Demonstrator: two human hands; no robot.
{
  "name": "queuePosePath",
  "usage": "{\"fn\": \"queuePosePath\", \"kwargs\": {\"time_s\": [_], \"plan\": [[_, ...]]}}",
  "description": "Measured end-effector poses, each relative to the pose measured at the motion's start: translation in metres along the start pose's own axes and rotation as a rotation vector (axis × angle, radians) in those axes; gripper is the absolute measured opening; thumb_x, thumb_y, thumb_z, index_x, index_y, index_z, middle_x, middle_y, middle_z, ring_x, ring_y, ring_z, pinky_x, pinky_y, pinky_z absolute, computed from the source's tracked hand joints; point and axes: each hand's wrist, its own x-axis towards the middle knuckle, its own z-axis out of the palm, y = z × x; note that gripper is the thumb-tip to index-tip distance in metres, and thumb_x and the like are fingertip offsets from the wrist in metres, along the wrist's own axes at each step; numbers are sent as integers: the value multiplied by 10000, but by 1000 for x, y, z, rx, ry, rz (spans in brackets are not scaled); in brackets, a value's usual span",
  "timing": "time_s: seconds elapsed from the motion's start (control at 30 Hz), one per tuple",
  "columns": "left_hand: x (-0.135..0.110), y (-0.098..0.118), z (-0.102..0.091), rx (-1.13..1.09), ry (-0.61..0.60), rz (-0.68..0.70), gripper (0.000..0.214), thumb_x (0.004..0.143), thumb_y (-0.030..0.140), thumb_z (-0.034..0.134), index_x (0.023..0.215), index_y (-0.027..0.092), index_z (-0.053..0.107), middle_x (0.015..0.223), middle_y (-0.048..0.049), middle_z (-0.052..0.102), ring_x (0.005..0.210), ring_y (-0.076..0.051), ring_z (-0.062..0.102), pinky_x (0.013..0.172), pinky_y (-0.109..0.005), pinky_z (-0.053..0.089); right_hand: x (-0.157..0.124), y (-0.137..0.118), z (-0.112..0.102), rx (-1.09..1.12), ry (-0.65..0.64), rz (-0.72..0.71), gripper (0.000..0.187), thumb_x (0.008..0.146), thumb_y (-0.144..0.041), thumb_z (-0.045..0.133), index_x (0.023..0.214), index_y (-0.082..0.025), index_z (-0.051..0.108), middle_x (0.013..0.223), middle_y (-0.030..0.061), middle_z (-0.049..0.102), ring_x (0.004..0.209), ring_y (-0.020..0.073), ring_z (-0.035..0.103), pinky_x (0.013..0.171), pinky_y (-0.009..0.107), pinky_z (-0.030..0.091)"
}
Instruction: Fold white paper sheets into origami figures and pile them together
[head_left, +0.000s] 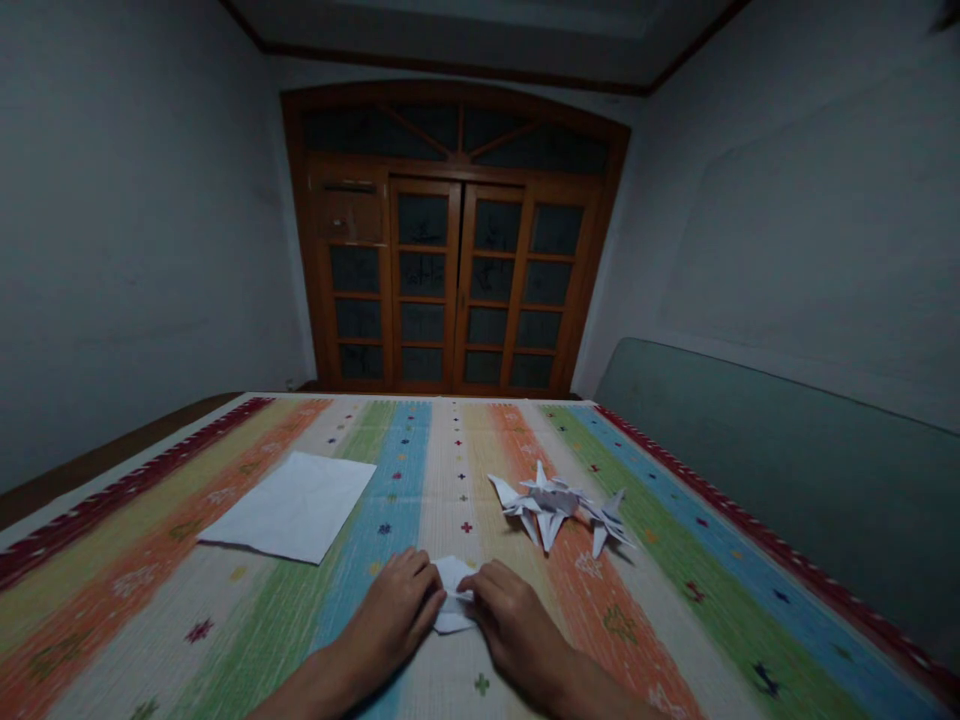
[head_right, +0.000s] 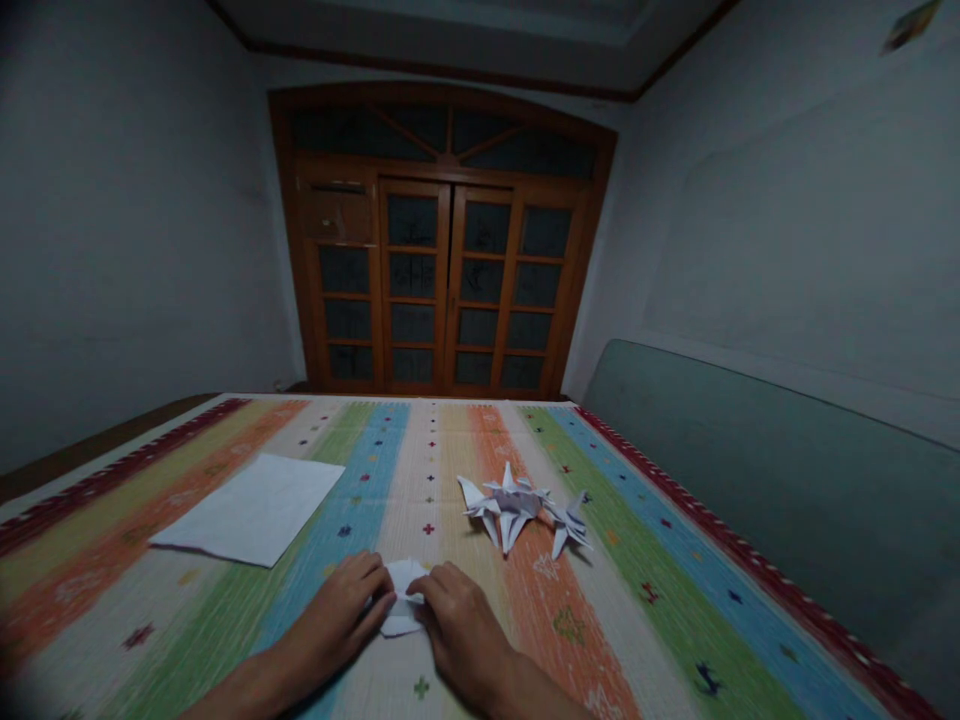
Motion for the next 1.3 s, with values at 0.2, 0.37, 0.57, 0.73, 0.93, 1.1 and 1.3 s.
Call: {"fn": "queuePosePath", "kwargs": {"time_s": [0.2, 0.37, 0.57, 0.73, 0.93, 1.1, 1.3], "plan": [[1, -3, 4, 195, -40, -46, 148, 1007, 188, 502, 915, 187, 619, 907, -59, 653, 845, -254, 595, 779, -371, 460, 9, 18, 1, 104, 82, 70, 289, 759, 77, 633, 869, -170, 735, 868, 59, 715, 865, 210, 664, 789, 290, 492], [3, -6, 2, 263, -61, -62, 189, 1008, 164, 442, 956, 171, 624, 946, -87, 649, 876, -266, 589, 813, -396, 470, 15, 23, -6, 179, 73, 164, 256, 746, 55, 660, 786, -168, 777, 829, 61, 739, 833, 210, 686, 786, 299, 497], [3, -10, -1, 273, -78, -46, 147, 962, 156, 491, 984, 183, 634, 992, -95, 656, 901, -281, 597, 815, -404, 491, 17, 21, -9, 178, 98, 243, 262, 709, 47, 693, 805, -181, 779, 807, 33, 707, 777, 198, 661, 733, 281, 484], [2, -10, -7, 93, -55, -45, 180, 973, 158, 490, 1110, 201, 598, 1026, -84, 656, 949, -267, 625, 851, -385, 513, 18, 19, -13, 111, 106, 312, 291, 686, 31, 745, 876, -184, 790, 819, 36, 680, 801, 221, 644, 756, 308, 494], [6, -15, -10, -39, 1, 46, 339, 820, 27, 557, 1082, 237, 606, 1307, -91, 598, 1184, -292, 562, 1018, -450, 475, 17, 15, -15, 134, 81, 274, 278, 767, 30, 678, 872, -186, 819, 947, 91, 669, 964, 254, 652, 885, 348, 508], [9, -15, -11, -68, -33, 105, 311, 844, -1, 512, 1031, 230, 603, 1348, -75, 628, 1256, -294, 511, 1089, -492, 439, 13, 20, -8, 91, 94, 165, 299, 804, 44, 641, 913, -175, 813, 981, 106, 680, 968, 250, 647, 870, 346, 516], [9, -21, -12, -151, -51, 140, 337, 892, 19, 513, 1122, 241, 620, 1356, -81, 603, 1281, -254, 513, 1097, -422, 460, 10, 20, -8, 80, 60, 11, 340, 845, 71, 570, 958, -160, 791, 1017, 112, 738, 987, 236, 651, 874, 342, 519]]}}
